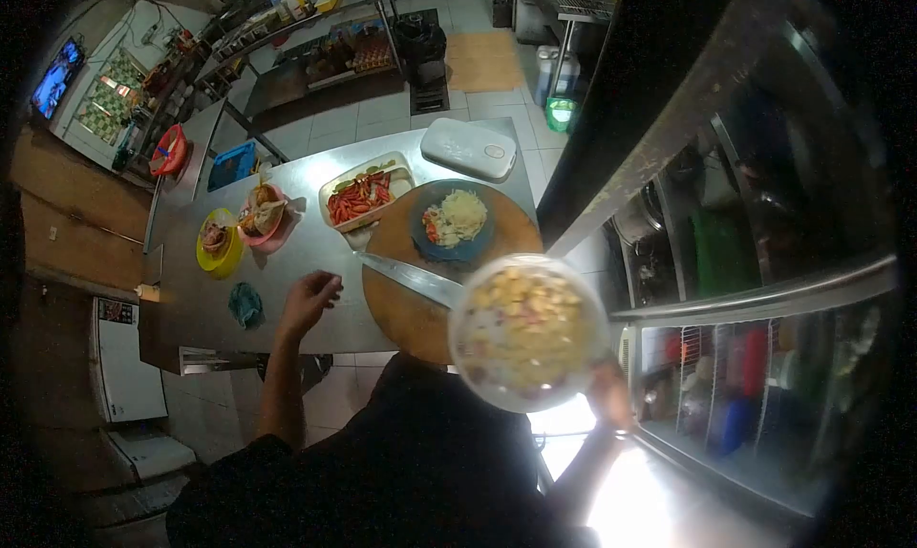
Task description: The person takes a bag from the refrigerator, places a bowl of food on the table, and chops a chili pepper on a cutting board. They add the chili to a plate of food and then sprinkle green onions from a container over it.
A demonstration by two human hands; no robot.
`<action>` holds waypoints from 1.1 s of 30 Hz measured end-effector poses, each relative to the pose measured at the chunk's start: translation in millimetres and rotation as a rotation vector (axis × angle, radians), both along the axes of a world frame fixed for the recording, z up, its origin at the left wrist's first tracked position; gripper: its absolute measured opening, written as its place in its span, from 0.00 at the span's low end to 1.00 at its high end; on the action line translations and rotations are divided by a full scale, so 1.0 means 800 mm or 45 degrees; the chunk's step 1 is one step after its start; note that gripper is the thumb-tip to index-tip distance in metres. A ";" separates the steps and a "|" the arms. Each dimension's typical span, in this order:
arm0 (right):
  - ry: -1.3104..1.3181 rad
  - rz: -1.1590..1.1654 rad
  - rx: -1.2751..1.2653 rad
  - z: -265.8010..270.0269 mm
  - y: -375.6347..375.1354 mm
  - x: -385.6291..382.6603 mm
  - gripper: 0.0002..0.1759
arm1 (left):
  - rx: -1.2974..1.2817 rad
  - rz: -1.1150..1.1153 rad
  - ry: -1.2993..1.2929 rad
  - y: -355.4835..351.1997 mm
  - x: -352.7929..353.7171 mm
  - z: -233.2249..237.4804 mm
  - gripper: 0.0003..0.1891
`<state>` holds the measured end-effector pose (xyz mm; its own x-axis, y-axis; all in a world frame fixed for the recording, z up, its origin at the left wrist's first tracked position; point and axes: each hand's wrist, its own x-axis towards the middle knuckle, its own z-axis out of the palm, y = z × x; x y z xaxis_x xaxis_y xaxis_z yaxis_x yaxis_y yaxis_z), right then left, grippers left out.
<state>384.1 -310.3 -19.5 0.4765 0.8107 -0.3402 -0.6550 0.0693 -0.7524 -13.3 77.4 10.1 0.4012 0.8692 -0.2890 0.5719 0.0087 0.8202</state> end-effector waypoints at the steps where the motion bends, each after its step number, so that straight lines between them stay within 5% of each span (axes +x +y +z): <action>1: 0.024 0.111 0.054 -0.015 0.029 -0.012 0.31 | -0.042 0.066 -0.113 0.012 -0.002 -0.006 0.20; 4: -0.208 0.577 -0.168 -0.011 0.117 -0.054 0.30 | -0.019 0.183 -0.235 0.086 -0.016 -0.060 0.22; 5: -0.354 0.595 -0.447 0.037 0.159 -0.080 0.30 | 0.017 0.205 -0.262 0.104 -0.013 -0.066 0.23; 6: -0.416 0.800 -0.439 0.002 0.166 -0.077 0.30 | 0.079 0.159 -0.232 0.124 -0.011 -0.072 0.24; 9: -0.447 0.837 -0.540 -0.006 0.218 -0.104 0.26 | -0.017 0.147 -0.337 0.194 0.004 -0.120 0.28; 11: -1.262 0.746 -0.490 -0.086 0.238 -0.118 0.27 | 0.018 0.102 -0.313 0.209 0.030 -0.115 0.28; 14: -1.373 0.805 -0.736 -0.041 0.247 -0.123 0.25 | 0.042 -0.084 -0.183 0.232 0.062 -0.078 0.30; 18: -1.365 0.734 -0.751 -0.008 0.245 -0.130 0.23 | 0.257 -0.277 -0.167 0.367 0.103 -0.147 0.28; 20: -1.463 0.519 -0.602 -0.018 0.245 -0.144 0.22 | 0.464 -0.340 -0.178 0.408 0.142 -0.155 0.25; 21: -1.161 0.610 -0.640 -0.026 0.249 -0.143 0.24 | 0.692 -0.396 -0.171 0.405 0.168 -0.138 0.24; 24: -1.228 0.534 -0.748 -0.006 0.245 -0.150 0.27 | 0.768 -0.528 -0.031 0.481 0.228 -0.179 0.19; 25: -1.533 0.474 -0.633 -0.038 0.235 -0.148 0.28 | 1.469 -0.842 0.125 0.540 0.227 -0.234 0.19; 26: -1.600 0.469 -0.534 -0.044 0.236 -0.140 0.28 | 1.747 -1.003 0.043 0.543 0.236 -0.227 0.22; 27: -1.666 0.463 -0.434 -0.048 0.237 -0.132 0.28 | 1.490 -0.888 0.123 0.525 0.255 -0.203 0.17; 29: -1.572 0.701 -0.427 0.032 0.254 -0.100 0.27 | 0.753 -0.422 0.007 0.477 0.292 -0.149 0.33; 33: -1.741 0.286 -0.760 0.052 0.331 -0.054 0.31 | 0.494 -0.366 0.215 0.480 0.330 -0.173 0.43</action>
<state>340.6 -45.8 21.9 0.5782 0.8146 -0.0459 0.5983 -0.4616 -0.6549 250.4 461.3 -128.0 0.6154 0.7868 -0.0483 0.6312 -0.4551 0.6280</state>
